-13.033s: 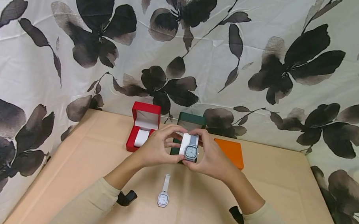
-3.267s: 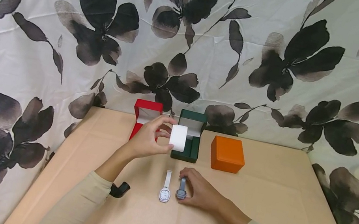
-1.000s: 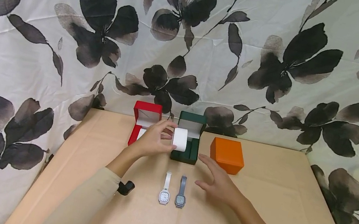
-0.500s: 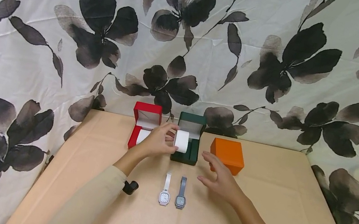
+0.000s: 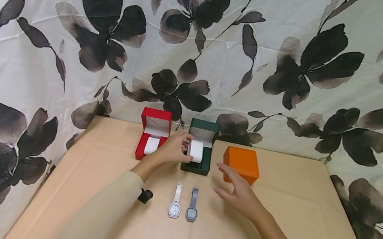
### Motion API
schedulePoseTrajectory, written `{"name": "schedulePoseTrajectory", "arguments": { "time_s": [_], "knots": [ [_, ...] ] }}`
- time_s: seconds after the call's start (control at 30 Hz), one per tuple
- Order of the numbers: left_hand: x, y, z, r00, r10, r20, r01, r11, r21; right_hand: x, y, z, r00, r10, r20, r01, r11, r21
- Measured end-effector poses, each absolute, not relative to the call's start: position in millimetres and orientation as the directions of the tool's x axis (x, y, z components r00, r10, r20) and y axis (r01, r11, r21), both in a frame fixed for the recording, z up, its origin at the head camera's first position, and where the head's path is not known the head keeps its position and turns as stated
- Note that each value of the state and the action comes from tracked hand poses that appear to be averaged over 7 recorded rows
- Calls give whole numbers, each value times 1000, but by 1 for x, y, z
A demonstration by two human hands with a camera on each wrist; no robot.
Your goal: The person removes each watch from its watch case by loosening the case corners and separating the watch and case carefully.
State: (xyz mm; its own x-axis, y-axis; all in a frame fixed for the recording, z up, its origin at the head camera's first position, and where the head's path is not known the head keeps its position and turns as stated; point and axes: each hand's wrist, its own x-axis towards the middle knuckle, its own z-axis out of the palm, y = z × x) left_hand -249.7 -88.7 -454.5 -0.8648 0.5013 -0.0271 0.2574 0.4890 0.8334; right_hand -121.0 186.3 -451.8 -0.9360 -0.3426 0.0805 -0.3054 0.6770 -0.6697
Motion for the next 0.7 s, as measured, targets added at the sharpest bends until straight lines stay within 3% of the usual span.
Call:
{"name": "schedulePoseTrajectory", "arguments": {
  "time_s": [0.7],
  "knots": [
    [-265, -76, -473, -831, 552, -72, 330, 593, 734, -154, 180, -457, -918, -391, 67, -339, 687, -643]
  ]
}}
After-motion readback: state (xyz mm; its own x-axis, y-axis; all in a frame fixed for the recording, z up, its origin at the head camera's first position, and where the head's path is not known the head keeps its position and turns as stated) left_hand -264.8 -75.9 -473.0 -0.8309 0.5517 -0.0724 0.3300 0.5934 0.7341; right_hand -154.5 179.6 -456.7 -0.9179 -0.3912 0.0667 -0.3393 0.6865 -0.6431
